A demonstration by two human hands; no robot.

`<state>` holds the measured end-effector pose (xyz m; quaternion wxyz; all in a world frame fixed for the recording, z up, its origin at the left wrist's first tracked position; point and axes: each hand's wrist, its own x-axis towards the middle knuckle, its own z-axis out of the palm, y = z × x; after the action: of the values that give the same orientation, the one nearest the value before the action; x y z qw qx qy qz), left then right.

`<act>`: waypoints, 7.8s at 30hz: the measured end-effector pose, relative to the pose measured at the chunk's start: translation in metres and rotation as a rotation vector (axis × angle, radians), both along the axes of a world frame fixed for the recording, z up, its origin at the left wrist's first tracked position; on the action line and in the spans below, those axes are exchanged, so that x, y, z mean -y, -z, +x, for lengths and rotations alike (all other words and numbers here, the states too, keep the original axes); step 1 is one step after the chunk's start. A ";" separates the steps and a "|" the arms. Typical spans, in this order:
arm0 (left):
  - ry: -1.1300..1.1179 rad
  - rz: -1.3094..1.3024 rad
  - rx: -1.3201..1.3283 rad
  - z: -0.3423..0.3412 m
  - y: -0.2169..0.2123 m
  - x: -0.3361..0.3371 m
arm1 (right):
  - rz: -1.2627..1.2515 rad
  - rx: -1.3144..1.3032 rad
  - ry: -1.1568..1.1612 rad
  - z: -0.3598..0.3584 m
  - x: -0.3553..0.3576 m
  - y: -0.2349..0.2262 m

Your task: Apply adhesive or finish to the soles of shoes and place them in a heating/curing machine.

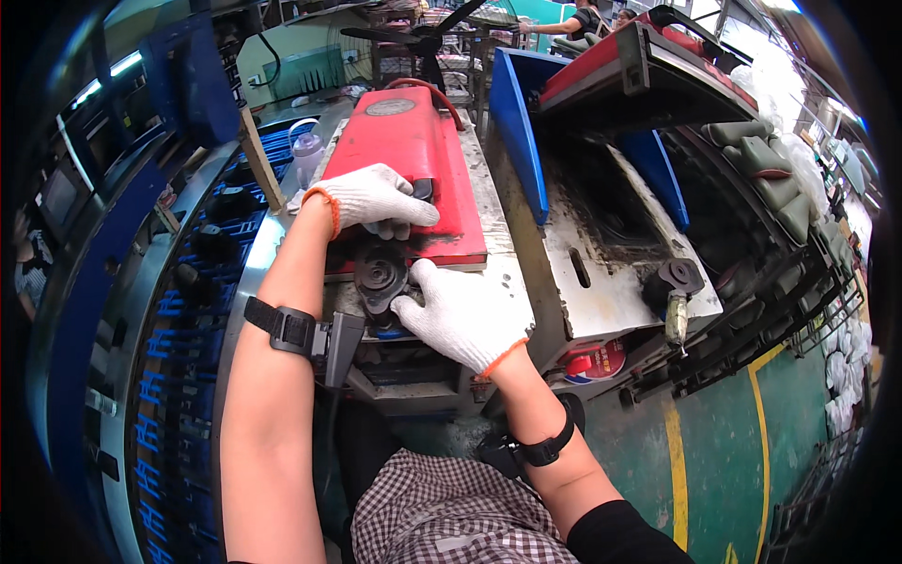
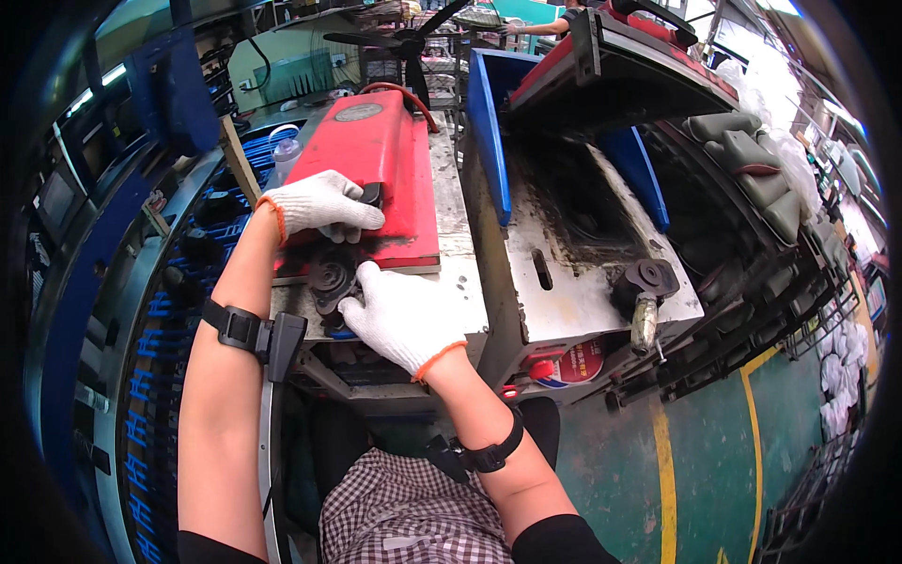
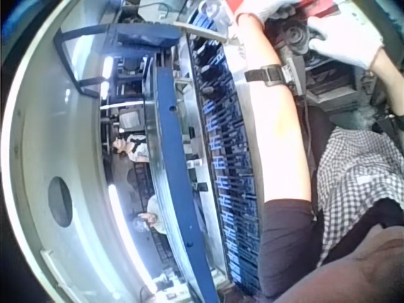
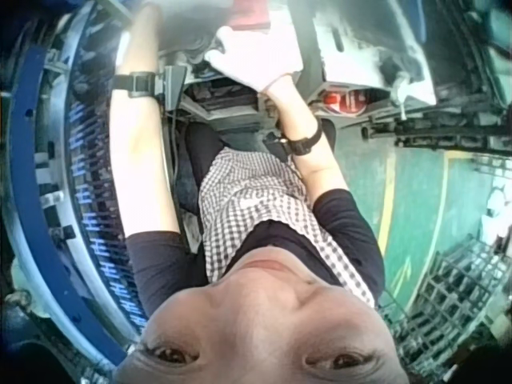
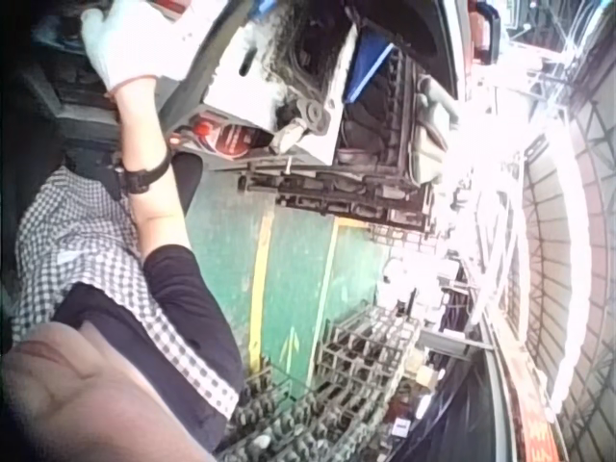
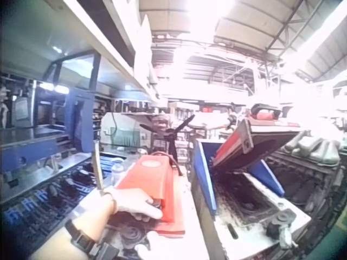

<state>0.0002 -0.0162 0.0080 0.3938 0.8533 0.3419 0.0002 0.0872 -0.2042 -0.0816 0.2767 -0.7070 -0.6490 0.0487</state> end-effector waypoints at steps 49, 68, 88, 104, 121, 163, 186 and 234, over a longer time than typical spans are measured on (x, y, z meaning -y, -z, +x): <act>-0.115 0.046 0.159 0.002 0.013 0.001 | -0.030 -0.063 0.019 0.004 0.000 0.004; -0.305 1.135 0.298 -0.001 0.061 0.023 | -0.078 -0.104 0.017 0.003 0.000 0.000; -0.254 1.272 0.540 -0.003 0.074 0.028 | 0.051 -0.004 0.059 0.003 0.001 0.006; -0.278 1.230 0.620 -0.005 0.075 0.027 | 0.014 0.018 0.061 0.002 0.002 0.000; -0.240 1.201 0.718 -0.045 0.088 0.050 | -0.085 -0.072 0.060 0.002 0.003 -0.008; -0.367 1.142 0.812 -0.037 0.097 0.053 | -0.080 -0.068 0.049 0.006 0.001 0.001; -0.464 1.148 0.753 -0.080 0.135 0.076 | -0.016 -0.163 -0.007 0.002 0.001 0.001; -0.631 -0.759 1.235 -0.266 0.109 0.261 | 0.056 -0.665 -0.704 -0.033 0.080 0.003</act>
<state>-0.2661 -0.2774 -0.1007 0.7578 0.3688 0.2640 0.4691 0.0537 -0.2840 -0.0845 0.4545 -0.3829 -0.7263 0.3452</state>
